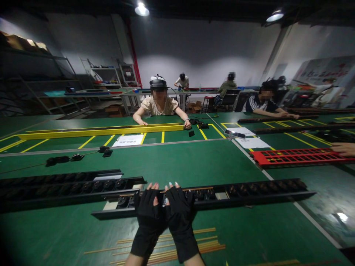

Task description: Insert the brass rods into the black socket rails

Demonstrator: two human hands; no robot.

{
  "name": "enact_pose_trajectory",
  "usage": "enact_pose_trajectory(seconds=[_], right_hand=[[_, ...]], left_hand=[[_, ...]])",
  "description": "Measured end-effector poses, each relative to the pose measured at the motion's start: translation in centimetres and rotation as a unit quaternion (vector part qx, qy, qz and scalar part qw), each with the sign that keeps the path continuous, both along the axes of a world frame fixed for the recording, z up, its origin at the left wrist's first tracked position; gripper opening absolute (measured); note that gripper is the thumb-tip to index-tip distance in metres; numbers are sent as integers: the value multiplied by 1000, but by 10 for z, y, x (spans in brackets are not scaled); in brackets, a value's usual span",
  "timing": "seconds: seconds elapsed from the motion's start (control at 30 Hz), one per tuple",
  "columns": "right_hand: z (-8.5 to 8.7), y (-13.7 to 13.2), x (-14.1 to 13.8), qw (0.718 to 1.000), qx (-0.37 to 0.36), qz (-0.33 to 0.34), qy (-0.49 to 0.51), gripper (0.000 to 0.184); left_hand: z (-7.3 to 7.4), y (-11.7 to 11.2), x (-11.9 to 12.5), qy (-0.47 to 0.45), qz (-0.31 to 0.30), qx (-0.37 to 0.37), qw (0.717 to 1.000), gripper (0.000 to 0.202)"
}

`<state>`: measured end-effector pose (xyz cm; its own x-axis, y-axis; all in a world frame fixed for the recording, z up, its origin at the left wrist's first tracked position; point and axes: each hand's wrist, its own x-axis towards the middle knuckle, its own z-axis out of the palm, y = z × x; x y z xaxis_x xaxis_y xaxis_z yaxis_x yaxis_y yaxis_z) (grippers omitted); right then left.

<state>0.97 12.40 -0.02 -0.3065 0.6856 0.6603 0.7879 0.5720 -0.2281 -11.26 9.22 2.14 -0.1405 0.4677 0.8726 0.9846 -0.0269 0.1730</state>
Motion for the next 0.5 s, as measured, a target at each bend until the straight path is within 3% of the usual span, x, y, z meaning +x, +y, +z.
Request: enact_pose_trajectory(seconds=[0.23,0.5], right_hand=[[8,0,-2,998,18,15,52,44],[0,3,-4,999,24,17,39,41]], left_hand=[[-2,4,11,2,-16,4,1000,40],[-11,8,26,-4,-30,5,1000,43]])
